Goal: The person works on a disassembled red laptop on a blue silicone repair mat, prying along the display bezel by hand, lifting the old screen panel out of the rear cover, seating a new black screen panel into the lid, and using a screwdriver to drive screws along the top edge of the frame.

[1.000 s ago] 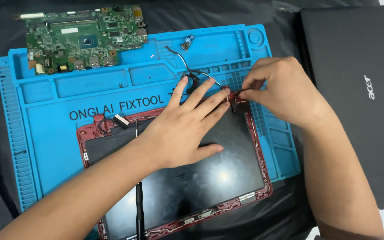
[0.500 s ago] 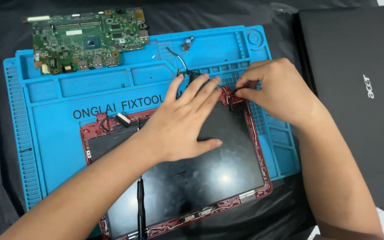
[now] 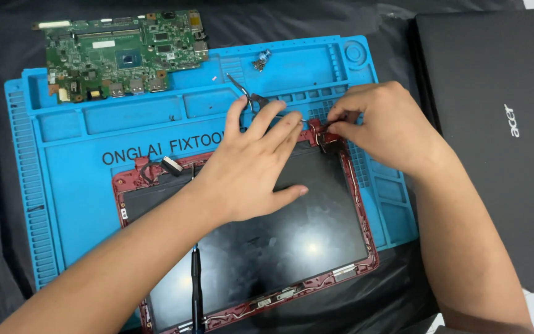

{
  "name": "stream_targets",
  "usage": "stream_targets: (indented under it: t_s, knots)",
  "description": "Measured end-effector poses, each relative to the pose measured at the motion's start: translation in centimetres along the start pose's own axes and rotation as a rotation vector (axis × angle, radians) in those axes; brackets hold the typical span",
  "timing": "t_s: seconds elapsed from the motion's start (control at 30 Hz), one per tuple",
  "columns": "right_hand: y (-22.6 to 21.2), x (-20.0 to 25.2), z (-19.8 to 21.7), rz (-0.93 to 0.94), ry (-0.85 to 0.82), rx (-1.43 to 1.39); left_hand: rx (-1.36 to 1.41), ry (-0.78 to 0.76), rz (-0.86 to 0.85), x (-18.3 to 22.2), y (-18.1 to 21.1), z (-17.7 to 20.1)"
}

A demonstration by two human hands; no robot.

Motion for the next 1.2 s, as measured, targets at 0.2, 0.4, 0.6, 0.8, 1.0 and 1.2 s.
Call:
stream_targets:
  t_s: [0.2, 0.4, 0.6, 0.8, 1.0, 1.2]
  knots:
    - [-0.2, 0.1, 0.0, 0.021, 0.000, 0.019, -0.015, 0.025, 0.001, 0.0, -0.1, 0.0]
    - [-0.4, 0.0, 0.0, 0.015, -0.004, 0.010, 0.012, 0.060, -0.010, 0.2, 0.0, 0.1]
    - [-0.6, 0.0, 0.2, 0.037, 0.011, 0.013, -0.016, 0.088, -0.025, 0.2, 0.2, 0.7]
    - [-0.5, 0.0, 0.2, 0.029, 0.016, -0.011, -0.002, 0.045, 0.005, 0.1, -0.3, 0.5]
    - [-0.7, 0.1, 0.5, 0.060, 0.044, 0.006, -0.008, 0.066, -0.014, 0.1, -0.2, 0.0]
    - [-0.3, 0.0, 0.4, 0.057, 0.057, -0.015, -0.006, 0.052, -0.004, 0.0, -0.3, -0.1]
Point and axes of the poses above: each hand's wrist, its own x-axis away from the middle knuckle, its own z-axis out of the back of the hand, y = z × x, the point moved 9 cm from there along -x, towards the middle knuckle, and after that the axes turned 1 degree about -x, right-handed, at the moved point
